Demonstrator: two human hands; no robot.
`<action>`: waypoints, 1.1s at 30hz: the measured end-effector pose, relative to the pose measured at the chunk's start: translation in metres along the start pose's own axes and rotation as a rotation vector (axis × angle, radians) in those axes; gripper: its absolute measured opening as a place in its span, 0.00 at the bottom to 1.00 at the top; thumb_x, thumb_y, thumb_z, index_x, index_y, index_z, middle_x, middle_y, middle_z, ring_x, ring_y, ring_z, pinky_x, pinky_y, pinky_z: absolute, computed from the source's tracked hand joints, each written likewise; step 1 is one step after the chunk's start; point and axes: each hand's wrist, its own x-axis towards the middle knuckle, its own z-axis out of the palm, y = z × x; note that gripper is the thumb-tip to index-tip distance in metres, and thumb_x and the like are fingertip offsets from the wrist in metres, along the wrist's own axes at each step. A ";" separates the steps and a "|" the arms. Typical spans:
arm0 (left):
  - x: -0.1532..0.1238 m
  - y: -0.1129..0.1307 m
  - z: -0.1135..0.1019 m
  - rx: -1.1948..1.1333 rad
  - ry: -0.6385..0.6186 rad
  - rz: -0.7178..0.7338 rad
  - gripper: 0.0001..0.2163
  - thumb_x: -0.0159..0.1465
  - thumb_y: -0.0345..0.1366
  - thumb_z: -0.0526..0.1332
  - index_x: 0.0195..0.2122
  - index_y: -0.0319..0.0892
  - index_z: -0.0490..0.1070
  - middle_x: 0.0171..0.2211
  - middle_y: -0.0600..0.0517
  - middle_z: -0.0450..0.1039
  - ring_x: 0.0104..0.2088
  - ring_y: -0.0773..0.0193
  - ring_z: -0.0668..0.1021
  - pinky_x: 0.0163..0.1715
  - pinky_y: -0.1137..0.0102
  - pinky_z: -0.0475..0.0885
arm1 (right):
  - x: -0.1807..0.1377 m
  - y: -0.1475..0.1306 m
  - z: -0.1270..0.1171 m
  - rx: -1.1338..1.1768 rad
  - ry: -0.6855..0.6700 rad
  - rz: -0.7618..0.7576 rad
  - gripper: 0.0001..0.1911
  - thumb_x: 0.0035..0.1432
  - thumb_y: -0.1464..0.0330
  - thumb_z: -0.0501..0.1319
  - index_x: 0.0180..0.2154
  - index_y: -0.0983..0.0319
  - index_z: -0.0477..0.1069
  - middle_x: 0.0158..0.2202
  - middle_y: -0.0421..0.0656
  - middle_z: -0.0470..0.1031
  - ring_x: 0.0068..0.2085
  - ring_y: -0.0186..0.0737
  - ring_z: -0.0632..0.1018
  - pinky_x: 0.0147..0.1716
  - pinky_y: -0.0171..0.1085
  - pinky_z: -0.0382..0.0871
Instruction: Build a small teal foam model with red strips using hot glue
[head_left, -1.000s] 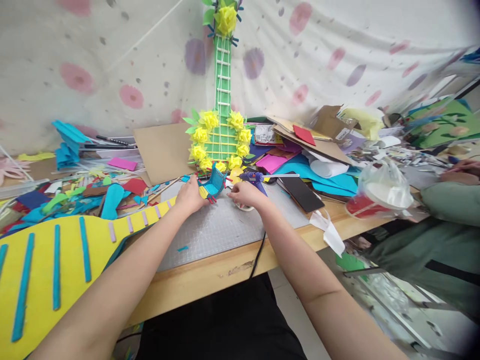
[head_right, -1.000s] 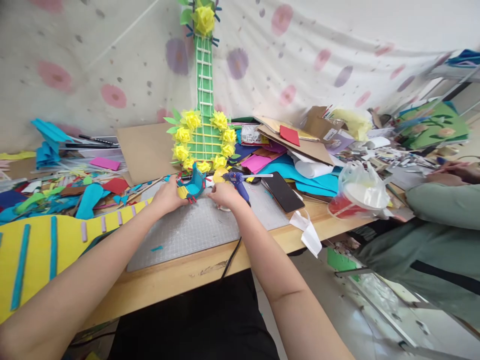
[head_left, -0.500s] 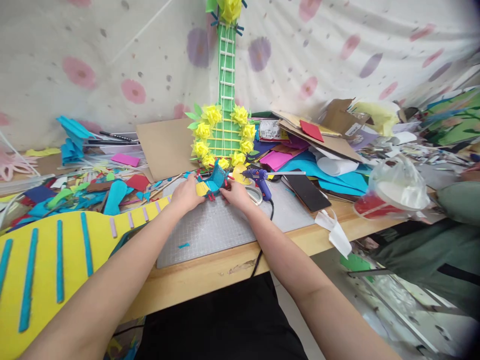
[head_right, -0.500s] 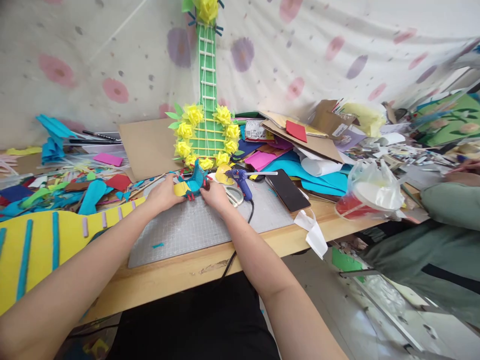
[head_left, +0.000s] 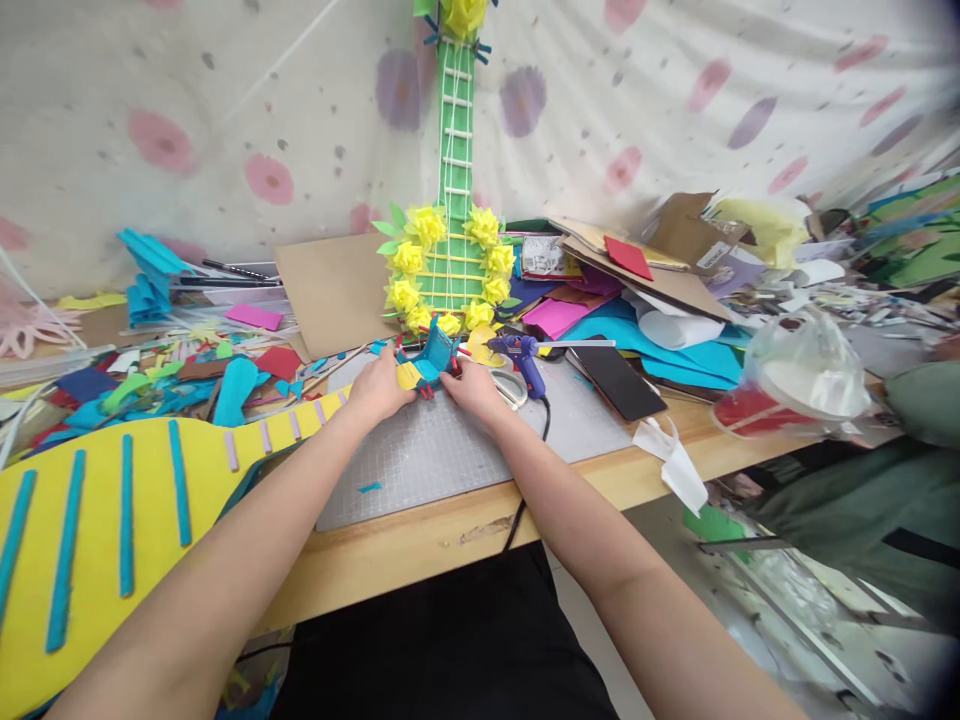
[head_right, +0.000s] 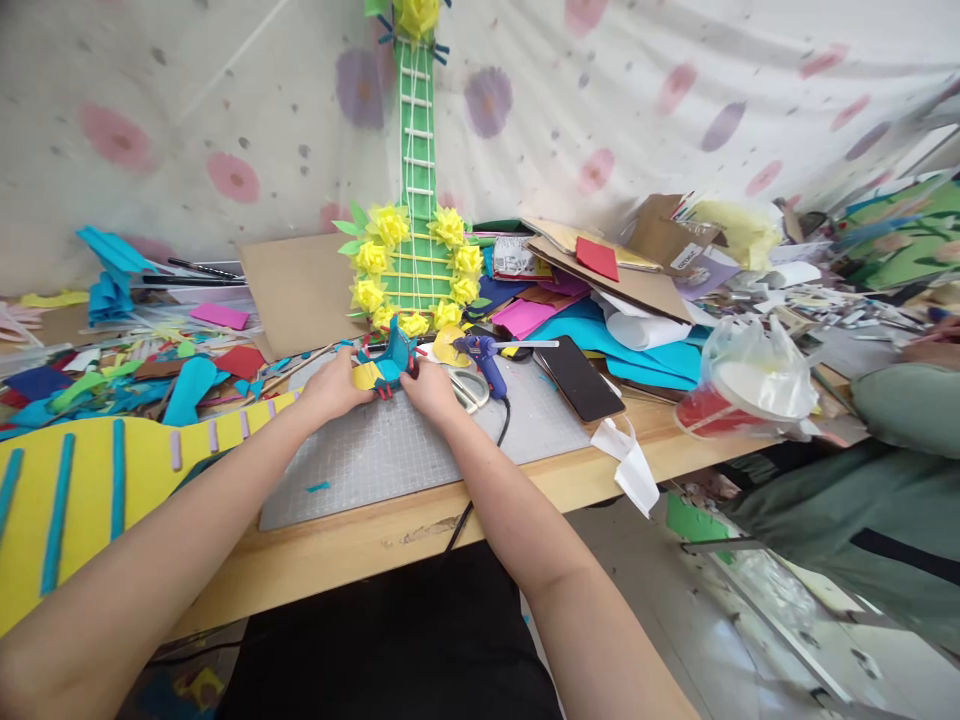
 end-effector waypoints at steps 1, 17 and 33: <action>0.000 0.000 0.000 -0.003 0.002 0.001 0.29 0.49 0.45 0.64 0.50 0.42 0.56 0.44 0.41 0.73 0.45 0.49 0.76 0.36 0.64 0.68 | -0.001 0.000 -0.001 -0.025 0.018 0.011 0.09 0.54 0.65 0.56 0.35 0.64 0.69 0.33 0.47 0.77 0.35 0.40 0.77 0.34 0.33 0.65; -0.002 0.001 -0.004 -0.010 0.010 0.015 0.30 0.48 0.42 0.64 0.51 0.40 0.55 0.44 0.41 0.72 0.45 0.50 0.75 0.37 0.64 0.69 | -0.015 -0.004 0.005 -0.017 -0.195 -0.132 0.09 0.54 0.66 0.58 0.30 0.63 0.74 0.23 0.40 0.75 0.24 0.31 0.73 0.26 0.29 0.59; -0.007 -0.004 0.007 -0.028 0.126 0.128 0.41 0.50 0.41 0.65 0.61 0.38 0.45 0.50 0.39 0.67 0.52 0.49 0.69 0.49 0.60 0.65 | -0.019 -0.004 -0.004 -0.047 -0.167 -0.192 0.07 0.53 0.68 0.58 0.30 0.63 0.73 0.29 0.42 0.76 0.29 0.33 0.72 0.26 0.30 0.56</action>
